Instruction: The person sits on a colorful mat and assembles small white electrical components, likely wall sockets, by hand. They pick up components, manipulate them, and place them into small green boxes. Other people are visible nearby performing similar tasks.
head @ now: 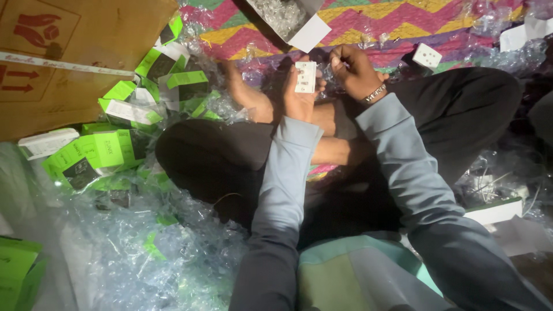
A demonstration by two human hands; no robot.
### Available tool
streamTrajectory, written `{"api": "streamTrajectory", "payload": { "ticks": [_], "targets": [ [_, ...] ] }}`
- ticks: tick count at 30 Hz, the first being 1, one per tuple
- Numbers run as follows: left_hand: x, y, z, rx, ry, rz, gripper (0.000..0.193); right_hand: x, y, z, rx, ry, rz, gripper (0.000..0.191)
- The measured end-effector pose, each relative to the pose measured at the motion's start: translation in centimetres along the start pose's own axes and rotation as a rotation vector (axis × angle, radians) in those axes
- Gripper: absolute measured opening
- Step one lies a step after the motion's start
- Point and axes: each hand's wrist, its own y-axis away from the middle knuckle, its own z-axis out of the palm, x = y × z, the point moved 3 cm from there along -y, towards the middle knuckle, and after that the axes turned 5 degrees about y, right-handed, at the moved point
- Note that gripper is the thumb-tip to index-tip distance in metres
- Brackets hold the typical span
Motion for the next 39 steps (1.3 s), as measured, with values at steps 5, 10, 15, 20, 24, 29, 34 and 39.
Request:
{"api": "streamTrajectory", "payload": {
  "ticks": [5,10,15,20,24,29,34,39],
  "targets": [
    [0.0,0.1,0.0,0.035,-0.108,0.003,0.054,-1.0,0.1,-0.2,0.083,0.011,0.057,0.016],
    [0.1,0.1,0.2,0.09,-0.084,0.111,0.053,-2.9,0.2,0.1,-0.021,-0.137,0.025,0.014],
    [0.1,0.1,0.3,0.106,-0.055,0.121,0.054,-3.3,0.4,0.3,-0.041,0.152,0.076,0.019],
    [0.0,0.4,0.4,0.059,-0.149,0.157,0.07,-3.3,0.2,0.2,0.02,0.185,-0.114,0.02],
    [0.1,0.6,-0.2,0.178,-0.205,0.186,0.066,-2.7,0.2,0.1,-0.015,0.134,-0.068,0.014],
    [0.2,0.5,-0.6,0.206,-0.18,0.189,0.063,-3.4,0.0,-0.4,0.106,-0.024,0.079,0.015],
    [-0.2,0.0,-0.7,0.298,-0.256,0.226,0.06,-10.4,2.7,-0.9,0.431,0.069,-0.077,0.02],
    [-0.7,0.1,-0.1,0.198,-0.284,0.276,0.053,-17.1,2.5,1.2,0.55,0.355,-0.456,0.017]
  ]
}}
